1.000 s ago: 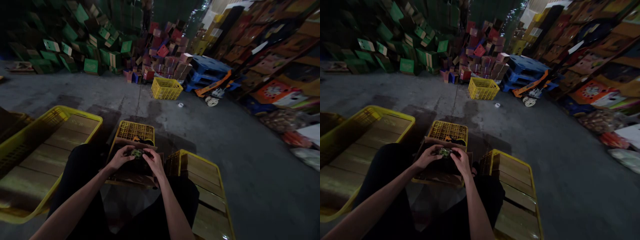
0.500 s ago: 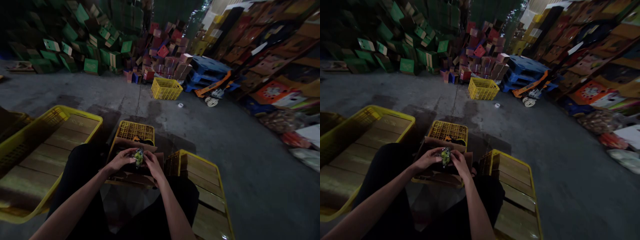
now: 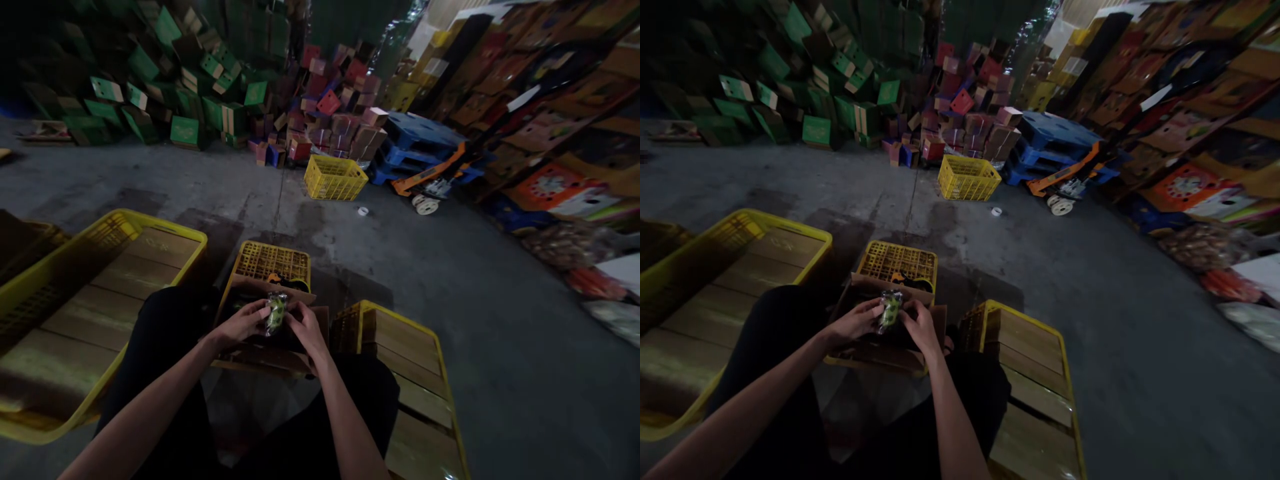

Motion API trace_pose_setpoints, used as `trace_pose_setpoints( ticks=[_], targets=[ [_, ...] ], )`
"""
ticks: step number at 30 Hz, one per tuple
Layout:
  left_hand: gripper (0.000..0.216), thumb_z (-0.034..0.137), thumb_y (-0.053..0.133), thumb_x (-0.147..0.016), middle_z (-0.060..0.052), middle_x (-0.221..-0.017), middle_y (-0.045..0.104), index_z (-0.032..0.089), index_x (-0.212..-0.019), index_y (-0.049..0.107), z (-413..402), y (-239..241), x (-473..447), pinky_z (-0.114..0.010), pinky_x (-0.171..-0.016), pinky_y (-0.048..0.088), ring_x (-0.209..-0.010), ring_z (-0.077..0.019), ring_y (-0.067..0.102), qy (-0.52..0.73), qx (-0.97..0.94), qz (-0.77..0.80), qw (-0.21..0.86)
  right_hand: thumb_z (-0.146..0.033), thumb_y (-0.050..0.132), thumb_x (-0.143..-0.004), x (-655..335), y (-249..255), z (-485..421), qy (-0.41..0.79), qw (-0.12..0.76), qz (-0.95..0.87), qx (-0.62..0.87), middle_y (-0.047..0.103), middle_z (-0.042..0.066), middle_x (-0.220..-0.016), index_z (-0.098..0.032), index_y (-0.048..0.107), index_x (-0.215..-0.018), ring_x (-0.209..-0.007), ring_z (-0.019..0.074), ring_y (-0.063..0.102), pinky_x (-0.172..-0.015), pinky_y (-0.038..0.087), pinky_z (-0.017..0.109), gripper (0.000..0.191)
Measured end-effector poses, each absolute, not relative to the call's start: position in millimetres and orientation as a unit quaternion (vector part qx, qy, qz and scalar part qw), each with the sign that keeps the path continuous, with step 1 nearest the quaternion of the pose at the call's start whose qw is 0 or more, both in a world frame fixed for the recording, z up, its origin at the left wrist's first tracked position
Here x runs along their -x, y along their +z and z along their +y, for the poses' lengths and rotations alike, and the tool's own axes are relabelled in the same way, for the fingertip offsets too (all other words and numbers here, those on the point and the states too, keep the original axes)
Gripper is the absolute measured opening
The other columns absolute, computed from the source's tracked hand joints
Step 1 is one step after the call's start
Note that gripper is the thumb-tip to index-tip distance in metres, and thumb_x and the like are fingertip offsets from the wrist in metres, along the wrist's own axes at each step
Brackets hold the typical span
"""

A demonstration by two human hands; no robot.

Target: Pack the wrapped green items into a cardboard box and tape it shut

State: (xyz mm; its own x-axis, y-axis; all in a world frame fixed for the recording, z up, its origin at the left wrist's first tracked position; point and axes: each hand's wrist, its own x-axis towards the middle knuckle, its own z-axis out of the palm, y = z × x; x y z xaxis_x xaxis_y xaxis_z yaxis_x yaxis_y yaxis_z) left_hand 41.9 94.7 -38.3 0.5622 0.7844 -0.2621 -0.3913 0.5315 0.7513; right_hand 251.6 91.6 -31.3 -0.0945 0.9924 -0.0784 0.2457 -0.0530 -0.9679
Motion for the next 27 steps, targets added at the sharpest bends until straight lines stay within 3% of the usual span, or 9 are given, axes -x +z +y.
trace_pose_setpoints(
  ticks=[5, 9, 14, 20, 23, 27],
  targets=[
    [0.046, 0.050, 0.077, -0.080, -0.009, -0.106, 0.068, 0.019, -0.112, 0.067, 94, -40, -43, -0.027, -0.078, 0.050, -0.090, -0.0181, 0.064, 0.381, -0.338, 0.320, 0.799, -0.045, 0.070, -0.082, -251, -27, 90, 0.506, 0.399, -0.548, 0.533, 0.071, 0.002, -0.093, -0.024, 0.067, -0.095, -0.089, 0.0219, 0.065, -0.079, 0.053, 0.032, 0.025],
    [0.061, 0.045, 0.086, -0.070, -0.010, -0.111, 0.067, 0.019, -0.119, 0.062, 96, -42, -44, -0.032, -0.082, 0.052, -0.097, -0.0226, 0.066, 0.404, -0.333, 0.364, 0.770, -0.047, 0.067, -0.084, -249, -19, 87, 0.553, 0.399, -0.522, 0.512, 0.072, 0.003, -0.097, -0.025, 0.069, -0.104, -0.085, 0.0211, 0.067, -0.073, 0.055, 0.031, 0.030],
    [0.096, 0.042, 0.088, -0.068, -0.014, -0.127, 0.061, 0.027, -0.147, 0.034, 98, -46, -43, -0.039, -0.083, 0.055, -0.107, -0.0275, 0.065, 0.405, -0.316, 0.373, 0.773, -0.047, 0.069, -0.085, -244, -7, 81, 0.619, 0.363, -0.520, 0.464, 0.072, 0.004, -0.107, -0.026, 0.067, -0.118, -0.087, 0.0199, 0.069, -0.072, 0.056, 0.030, 0.039],
    [0.116, 0.042, 0.089, -0.067, -0.018, -0.135, 0.056, 0.032, -0.155, 0.013, 94, -43, -42, -0.042, -0.085, 0.057, -0.111, -0.0301, 0.063, 0.399, -0.333, 0.407, 0.752, -0.039, 0.077, -0.078, -242, -3, 78, 0.603, 0.342, -0.550, 0.465, 0.068, 0.004, -0.126, -0.029, 0.063, -0.128, -0.098, 0.0230, 0.070, -0.080, 0.058, 0.034, 0.054],
    [0.098, 0.046, 0.086, -0.069, -0.016, -0.136, 0.056, 0.031, -0.149, 0.032, 94, -41, -41, -0.043, -0.086, 0.057, -0.113, -0.0302, 0.063, 0.392, -0.334, 0.393, 0.761, -0.035, 0.075, -0.078, -246, -9, 81, 0.568, 0.354, -0.567, 0.480, 0.070, 0.004, -0.122, -0.027, 0.066, -0.125, -0.106, 0.0247, 0.068, -0.088, 0.056, 0.037, 0.048],
    [0.064, 0.046, 0.085, -0.070, -0.012, -0.135, 0.060, 0.025, -0.125, 0.060, 97, -43, -40, -0.040, -0.089, 0.055, -0.119, -0.0304, 0.059, 0.395, -0.355, 0.381, 0.757, -0.031, 0.072, -0.080, -251, -19, 84, 0.536, 0.367, -0.576, 0.496, 0.071, 0.004, -0.121, -0.028, 0.067, -0.125, -0.110, 0.0253, 0.066, -0.092, 0.055, 0.039, 0.046]
  ],
)
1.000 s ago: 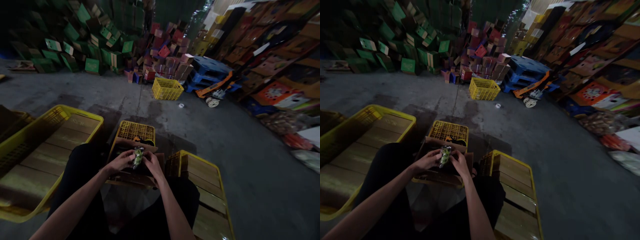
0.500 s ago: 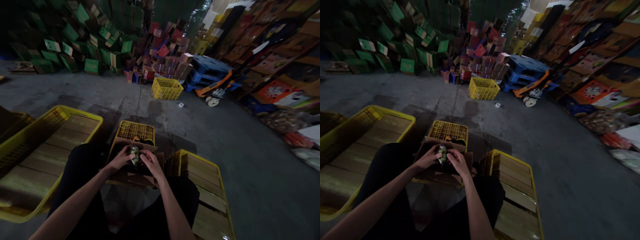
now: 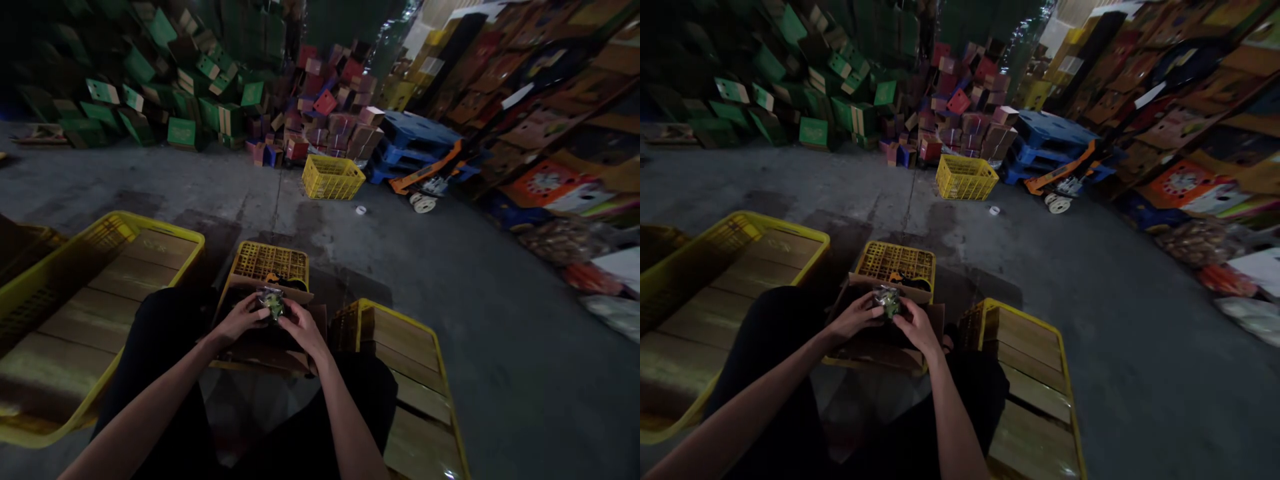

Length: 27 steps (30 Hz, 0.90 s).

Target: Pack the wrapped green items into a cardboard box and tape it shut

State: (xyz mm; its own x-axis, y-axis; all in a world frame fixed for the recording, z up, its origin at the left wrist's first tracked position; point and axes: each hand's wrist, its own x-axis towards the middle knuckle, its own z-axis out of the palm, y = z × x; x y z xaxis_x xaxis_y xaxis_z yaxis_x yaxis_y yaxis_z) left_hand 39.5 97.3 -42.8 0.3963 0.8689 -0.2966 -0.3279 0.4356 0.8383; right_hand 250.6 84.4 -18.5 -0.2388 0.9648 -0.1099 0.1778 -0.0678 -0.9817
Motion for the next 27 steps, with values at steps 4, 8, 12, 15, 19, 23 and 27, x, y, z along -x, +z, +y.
trace_pose_setpoints(
  ticks=[4, 8, 12, 15, 19, 23, 27],
  targets=[
    [0.056, 0.043, 0.083, -0.073, -0.010, -0.127, 0.065, 0.022, -0.121, 0.064, 99, -43, -38, -0.032, -0.083, 0.054, -0.110, -0.0266, 0.062, 0.398, -0.411, 0.392, 0.721, -0.030, 0.072, -0.079, -252, -25, 85, 0.533, 0.361, -0.576, 0.504, 0.072, 0.004, -0.118, -0.027, 0.067, -0.125, -0.102, 0.0242, 0.068, -0.089, 0.055, 0.039, 0.046],
    [0.054, 0.041, 0.082, -0.074, -0.009, -0.115, 0.069, 0.018, -0.120, 0.065, 99, -38, -37, -0.029, -0.078, 0.052, -0.097, -0.0228, 0.065, 0.407, -0.449, 0.395, 0.690, -0.030, 0.072, -0.080, -252, -29, 85, 0.529, 0.344, -0.579, 0.517, 0.073, 0.004, -0.115, -0.026, 0.065, -0.127, -0.094, 0.0222, 0.070, -0.088, 0.055, 0.039, 0.048],
    [0.051, 0.040, 0.083, -0.072, -0.008, -0.109, 0.071, 0.017, -0.114, 0.065, 100, -33, -38, -0.031, -0.079, 0.051, -0.096, -0.0240, 0.065, 0.417, -0.465, 0.397, 0.673, -0.029, 0.073, -0.078, -251, -29, 85, 0.527, 0.354, -0.579, 0.511, 0.072, 0.004, -0.117, -0.026, 0.067, -0.124, -0.103, 0.0240, 0.068, -0.094, 0.053, 0.041, 0.046],
    [0.051, 0.038, 0.083, -0.073, -0.009, -0.108, 0.072, 0.016, -0.114, 0.063, 100, -33, -39, -0.035, -0.088, 0.050, -0.099, -0.0250, 0.066, 0.427, -0.478, 0.394, 0.659, -0.031, 0.075, -0.078, -250, -26, 85, 0.538, 0.369, -0.566, 0.503, 0.072, 0.005, -0.119, -0.026, 0.067, -0.124, -0.110, 0.0258, 0.067, -0.097, 0.052, 0.042, 0.047],
    [0.055, 0.038, 0.083, -0.073, -0.009, -0.113, 0.071, 0.017, -0.120, 0.061, 99, -37, -40, -0.038, -0.096, 0.049, -0.107, -0.0262, 0.064, 0.432, -0.490, 0.383, 0.653, -0.034, 0.076, -0.079, -248, -21, 85, 0.557, 0.370, -0.562, 0.486, 0.069, 0.005, -0.126, -0.026, 0.062, -0.129, -0.116, 0.0262, 0.064, -0.102, 0.050, 0.043, 0.052],
    [0.055, 0.042, 0.082, -0.074, -0.010, -0.117, 0.071, 0.016, -0.120, 0.063, 100, -42, -40, -0.041, -0.101, 0.047, -0.110, -0.0281, 0.064, 0.421, -0.501, 0.388, 0.649, -0.034, 0.074, -0.081, -247, -20, 86, 0.569, 0.367, -0.562, 0.475, 0.068, 0.007, -0.126, -0.025, 0.061, -0.130, -0.118, 0.0258, 0.064, -0.103, 0.049, 0.042, 0.052],
    [0.054, 0.043, 0.079, -0.078, -0.010, -0.119, 0.071, 0.016, -0.123, 0.065, 100, -44, -39, -0.041, -0.103, 0.046, -0.112, -0.0288, 0.063, 0.412, -0.490, 0.374, 0.671, -0.036, 0.072, -0.084, -249, -20, 87, 0.574, 0.378, -0.554, 0.470, 0.068, 0.007, -0.128, -0.025, 0.060, -0.131, -0.118, 0.0262, 0.064, -0.104, 0.049, 0.042, 0.050]
  ],
)
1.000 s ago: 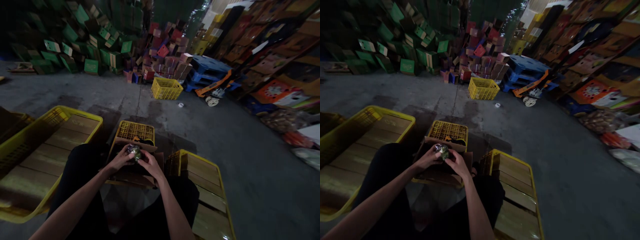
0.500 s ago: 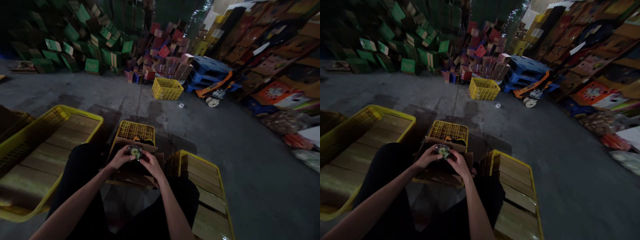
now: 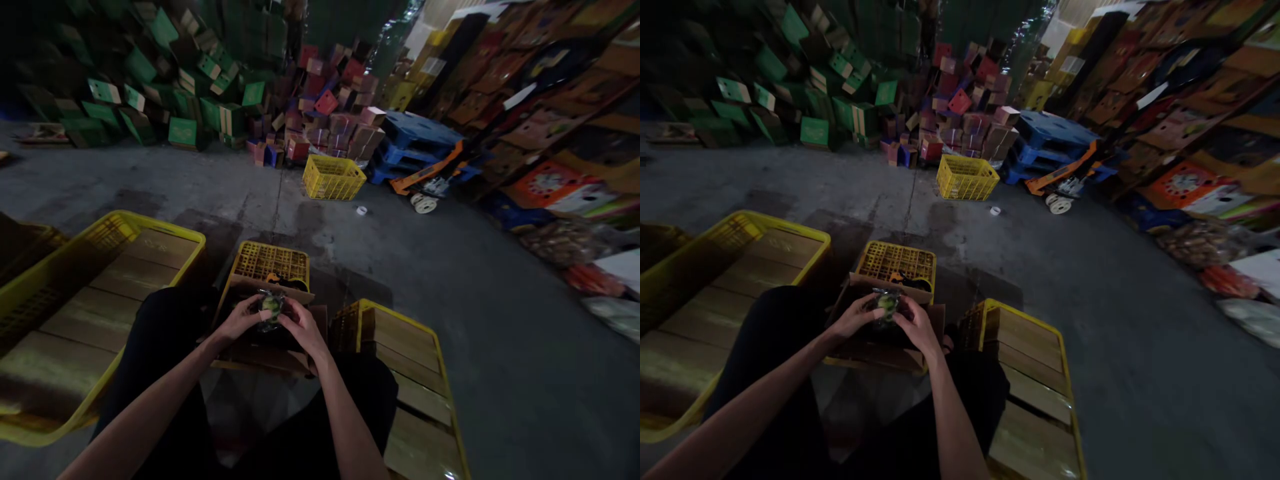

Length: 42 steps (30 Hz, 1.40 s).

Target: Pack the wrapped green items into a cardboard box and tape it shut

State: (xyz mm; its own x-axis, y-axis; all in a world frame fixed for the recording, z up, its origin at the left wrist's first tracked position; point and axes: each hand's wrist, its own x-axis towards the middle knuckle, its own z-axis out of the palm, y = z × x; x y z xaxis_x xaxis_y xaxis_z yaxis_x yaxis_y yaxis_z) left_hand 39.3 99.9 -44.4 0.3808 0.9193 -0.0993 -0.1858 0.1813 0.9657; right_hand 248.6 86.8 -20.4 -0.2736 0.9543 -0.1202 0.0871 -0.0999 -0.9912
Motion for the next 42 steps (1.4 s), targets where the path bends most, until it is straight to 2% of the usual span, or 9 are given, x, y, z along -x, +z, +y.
trace_pose_setpoints(
  ticks=[8, 12, 16, 21, 25, 30, 35, 42],
  targets=[
    [0.057, 0.039, 0.081, -0.076, -0.009, -0.119, 0.070, 0.017, -0.125, 0.063, 99.9, -43.0, -39.7, -0.040, -0.103, 0.046, -0.112, -0.0274, 0.064, 0.404, -0.504, 0.357, 0.675, -0.034, 0.072, -0.082, -249.2, -23.2, 86.6, 0.571, 0.379, -0.552, 0.475, 0.067, 0.007, -0.129, -0.024, 0.061, -0.127, -0.116, 0.0269, 0.064, -0.104, 0.049, 0.044, 0.047],
    [0.051, 0.040, 0.082, -0.074, -0.008, -0.112, 0.071, 0.016, -0.116, 0.065, 102.4, -47.4, -40.1, -0.037, -0.098, 0.048, -0.105, -0.0259, 0.065, 0.421, -0.520, 0.396, 0.629, -0.033, 0.072, -0.082, -247.7, -20.6, 86.9, 0.558, 0.387, -0.561, 0.473, 0.066, 0.006, -0.130, -0.026, 0.060, -0.127, -0.121, 0.0258, 0.061, -0.106, 0.047, 0.043, 0.047],
    [0.049, 0.043, 0.082, -0.072, -0.008, -0.104, 0.073, 0.015, -0.109, 0.067, 102.7, -45.0, -40.6, -0.035, -0.091, 0.050, -0.098, -0.0254, 0.066, 0.432, -0.506, 0.441, 0.602, -0.033, 0.072, -0.082, -246.6, -20.0, 86.5, 0.551, 0.402, -0.558, 0.473, 0.066, 0.006, -0.127, -0.026, 0.058, -0.126, -0.113, 0.0227, 0.064, -0.100, 0.050, 0.039, 0.047],
    [0.053, 0.047, 0.081, -0.073, -0.011, -0.114, 0.072, 0.015, -0.114, 0.068, 100.5, -42.6, -41.1, -0.038, -0.095, 0.050, -0.108, -0.0281, 0.064, 0.417, -0.472, 0.426, 0.649, -0.040, 0.074, -0.081, -247.5, -19.2, 86.9, 0.542, 0.365, -0.569, 0.500, 0.069, 0.004, -0.109, -0.024, 0.062, -0.109, -0.099, 0.0212, 0.066, -0.090, 0.052, 0.036, 0.035],
    [0.060, 0.052, 0.076, -0.078, -0.013, -0.124, 0.068, 0.017, -0.124, 0.065, 98.8, -47.3, -39.9, -0.040, -0.090, 0.054, -0.102, -0.0264, 0.067, 0.411, -0.391, 0.395, 0.723, -0.045, 0.075, -0.080, -248.4, -17.4, 88.0, 0.554, 0.361, -0.553, 0.507, 0.068, 0.004, -0.110, -0.024, 0.060, -0.108, -0.103, 0.0225, 0.065, -0.092, 0.051, 0.036, 0.038],
    [0.056, 0.043, 0.082, -0.073, -0.011, -0.118, 0.071, 0.018, -0.121, 0.067, 101.0, -46.8, -37.1, -0.037, -0.089, 0.053, -0.106, -0.0272, 0.066, 0.413, -0.454, 0.405, 0.677, -0.043, 0.078, -0.076, -246.8, -19.1, 87.2, 0.574, 0.370, -0.530, 0.503, 0.068, 0.002, -0.105, -0.024, 0.060, -0.105, -0.101, 0.0225, 0.066, -0.091, 0.052, 0.037, 0.040],
    [0.054, 0.039, 0.083, -0.071, -0.009, -0.110, 0.073, 0.016, -0.117, 0.067, 104.0, -45.2, -37.7, -0.039, -0.098, 0.049, -0.104, -0.0255, 0.066, 0.429, -0.469, 0.416, 0.651, -0.045, 0.075, -0.080, -247.2, -21.2, 85.5, 0.591, 0.358, -0.533, 0.488, 0.068, 0.004, -0.111, -0.023, 0.060, -0.111, -0.105, 0.0223, 0.065, -0.094, 0.051, 0.036, 0.041],
    [0.058, 0.036, 0.083, -0.071, -0.007, -0.103, 0.072, 0.018, -0.122, 0.062, 99.9, -41.7, -39.7, -0.039, -0.094, 0.050, -0.098, -0.0232, 0.067, 0.430, -0.470, 0.412, 0.651, -0.043, 0.073, -0.083, -245.8, -17.6, 83.1, 0.598, 0.342, -0.536, 0.487, 0.069, 0.004, -0.118, -0.023, 0.061, -0.121, -0.106, 0.0236, 0.066, -0.091, 0.052, 0.034, 0.045]
  ],
)
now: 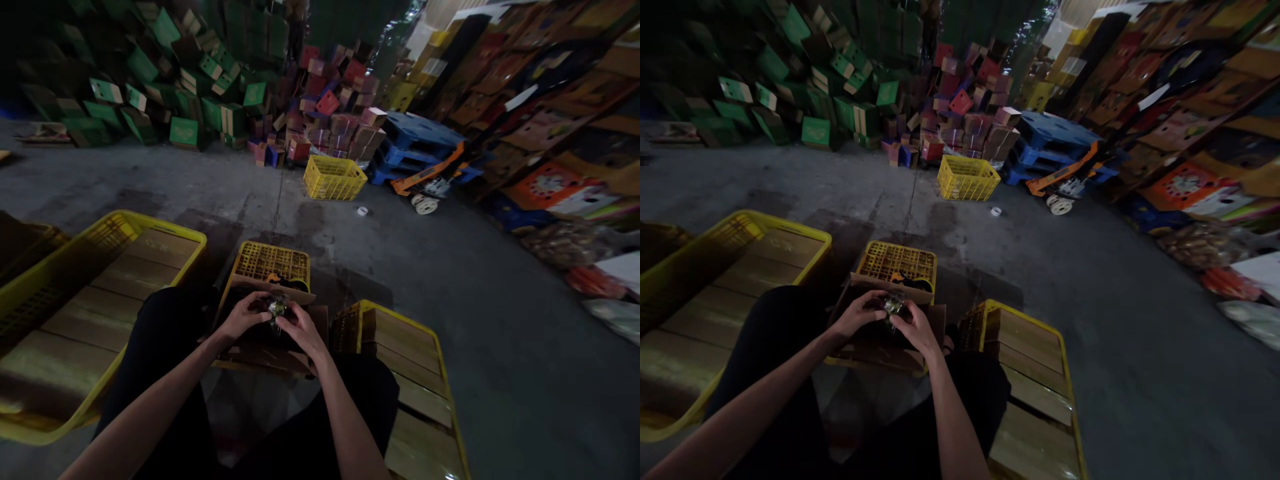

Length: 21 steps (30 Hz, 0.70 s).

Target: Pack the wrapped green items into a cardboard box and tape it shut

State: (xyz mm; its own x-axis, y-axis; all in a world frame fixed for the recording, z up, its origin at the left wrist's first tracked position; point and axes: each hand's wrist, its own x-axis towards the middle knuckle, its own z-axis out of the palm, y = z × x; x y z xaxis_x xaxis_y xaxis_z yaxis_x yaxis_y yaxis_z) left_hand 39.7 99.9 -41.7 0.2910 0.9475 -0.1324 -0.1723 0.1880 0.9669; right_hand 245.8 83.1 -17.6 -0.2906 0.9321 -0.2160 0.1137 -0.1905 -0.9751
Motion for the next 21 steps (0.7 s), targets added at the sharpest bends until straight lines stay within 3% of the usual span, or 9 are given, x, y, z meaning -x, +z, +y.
trace_pose_setpoints(
  ticks=[6, 14, 21],
  targets=[
    [0.063, 0.043, 0.081, -0.073, -0.010, -0.109, 0.071, 0.017, -0.126, 0.059, 98.6, -34.0, -41.3, -0.039, -0.094, 0.050, -0.104, -0.0265, 0.065, 0.440, -0.448, 0.440, 0.641, -0.042, 0.068, -0.086, -248.7, -21.5, 85.6, 0.552, 0.337, -0.563, 0.515, 0.070, 0.005, -0.121, -0.024, 0.066, -0.121, -0.109, 0.0265, 0.065, -0.095, 0.052, 0.038, 0.040],
    [0.069, 0.041, 0.082, -0.073, -0.016, -0.134, 0.063, 0.017, -0.133, 0.058, 98.3, -33.7, -43.1, -0.043, -0.106, 0.045, -0.127, -0.0323, 0.056, 0.448, -0.425, 0.408, 0.673, -0.045, 0.064, -0.090, -251.5, -23.3, 86.8, 0.549, 0.326, -0.586, 0.499, 0.073, 0.005, -0.114, -0.023, 0.071, -0.118, -0.110, 0.0283, 0.064, -0.095, 0.051, 0.040, 0.037],
    [0.075, 0.041, 0.082, -0.075, -0.016, -0.140, 0.059, 0.021, -0.141, 0.053, 96.2, -37.0, -38.7, -0.040, -0.096, 0.051, -0.128, -0.0339, 0.055, 0.395, -0.406, 0.380, 0.732, -0.045, 0.061, -0.091, -251.0, -16.3, 83.7, 0.556, 0.326, -0.586, 0.491, 0.075, 0.005, -0.109, -0.022, 0.072, -0.116, -0.109, 0.0282, 0.065, -0.094, 0.051, 0.040, 0.036]
  ],
)
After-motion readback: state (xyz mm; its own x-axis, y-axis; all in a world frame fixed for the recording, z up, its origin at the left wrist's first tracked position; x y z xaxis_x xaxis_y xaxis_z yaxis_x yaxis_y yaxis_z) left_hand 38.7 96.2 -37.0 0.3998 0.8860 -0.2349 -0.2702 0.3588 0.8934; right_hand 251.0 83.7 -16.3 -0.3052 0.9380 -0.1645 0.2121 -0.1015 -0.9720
